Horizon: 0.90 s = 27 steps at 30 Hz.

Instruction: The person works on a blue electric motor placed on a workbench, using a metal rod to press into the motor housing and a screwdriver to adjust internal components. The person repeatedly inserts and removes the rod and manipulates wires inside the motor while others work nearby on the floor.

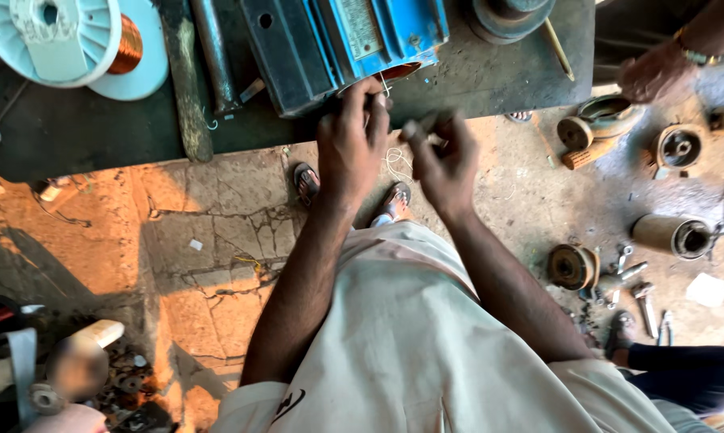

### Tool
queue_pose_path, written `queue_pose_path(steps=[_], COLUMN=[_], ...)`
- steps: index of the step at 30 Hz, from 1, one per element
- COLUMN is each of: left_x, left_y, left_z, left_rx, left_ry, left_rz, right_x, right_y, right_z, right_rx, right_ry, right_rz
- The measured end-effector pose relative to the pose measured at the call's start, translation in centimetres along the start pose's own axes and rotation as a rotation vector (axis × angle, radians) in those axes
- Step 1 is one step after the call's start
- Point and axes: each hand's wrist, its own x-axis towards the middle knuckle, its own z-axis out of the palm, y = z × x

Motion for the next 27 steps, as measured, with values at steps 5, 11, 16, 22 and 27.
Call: queue_pose_path(steps=[5, 11, 16, 22, 27], left_x=[3.6, 7.4, 6.9, 7.3, 8.3], left_y=[-2.3, -2.0, 0.2, -4.7, -4.8], left_z=[12.9, 14.0, 7.5, 6.7, 6.2], left_rx=[-0.281, -0.227, 0.028, 0.370, 0.438], left_ry=[-0.062, -0.065, -0.016, 0.018, 0.082], left_rz=[-0.122, -0.104, 0.014, 0.087, 0.200], right_x=[4.1, 8.1, 4.1, 2.2, 2.9], right_y=[4.9, 6.0, 2.5, 6.6, 6.3], right_z=[-8.1, -7.2, -4.4, -3.5, -6.3], right_rx=[-0.131, 0.352, 0.212, 0.087, 0.099], right_ry=[-0.163, -0.208, -0.197, -0.218, -0.098], right_rz=[0.001, 0.296, 0.296, 0.167, 0.217])
